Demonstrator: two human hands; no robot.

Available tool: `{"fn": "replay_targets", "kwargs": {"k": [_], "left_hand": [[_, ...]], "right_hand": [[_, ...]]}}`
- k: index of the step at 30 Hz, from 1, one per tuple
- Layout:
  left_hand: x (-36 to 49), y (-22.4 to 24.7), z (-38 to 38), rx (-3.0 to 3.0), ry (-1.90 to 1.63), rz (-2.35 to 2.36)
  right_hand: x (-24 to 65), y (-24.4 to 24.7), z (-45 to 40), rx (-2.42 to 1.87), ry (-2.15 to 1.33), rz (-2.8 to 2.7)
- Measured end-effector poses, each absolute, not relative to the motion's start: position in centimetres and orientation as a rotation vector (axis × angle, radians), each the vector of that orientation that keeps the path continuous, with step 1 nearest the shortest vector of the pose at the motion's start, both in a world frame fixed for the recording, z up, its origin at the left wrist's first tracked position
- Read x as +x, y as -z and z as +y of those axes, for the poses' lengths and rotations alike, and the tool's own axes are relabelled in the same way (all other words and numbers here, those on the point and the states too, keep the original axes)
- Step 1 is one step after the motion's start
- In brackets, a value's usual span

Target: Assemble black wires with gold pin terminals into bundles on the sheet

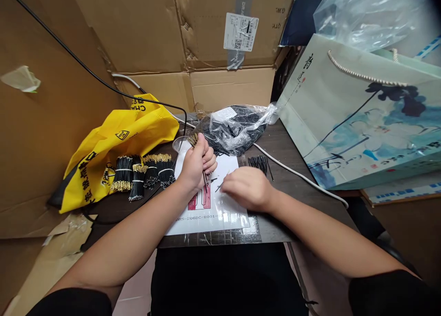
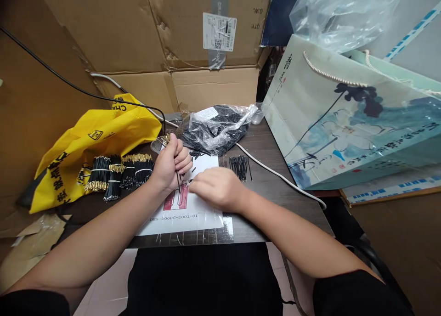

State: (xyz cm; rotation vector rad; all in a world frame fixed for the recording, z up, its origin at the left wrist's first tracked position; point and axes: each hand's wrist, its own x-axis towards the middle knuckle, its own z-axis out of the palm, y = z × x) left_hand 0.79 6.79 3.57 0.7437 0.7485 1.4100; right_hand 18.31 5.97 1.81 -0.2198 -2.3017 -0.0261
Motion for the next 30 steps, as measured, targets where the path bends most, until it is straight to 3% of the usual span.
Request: {"fn": "replay_targets", "kwargs": {"k": [4, 9, 21, 28, 30], "left_hand": [[1.0, -3.7, 6.7, 0.628, -1.417, 0.698], [2.2, -4.0, 5.6, 0.504, -1.302, 0.631], [3.7, -3.8, 3.8, 0.395, -0.963, 0.550], [4.1, -3.7, 3.6, 0.487, -0.969, 0.493], [4.0, -3.7, 3.6, 0.517, -0.957, 0.503]], "right_hand": [[16.5, -1.3, 4.4, 0.004, 0.367, -2.368], [15.6, -0.8, 4.1, 0.118, 0.548, -2.182], [16.3, 0.4, 5.4, 0.070, 0.550, -2.026], [16.0, 0.8, 4.3, 0.114, 0.651, -1.973], [16.3, 1.6, 3.8, -0.065, 0.541, -2.106]]}}
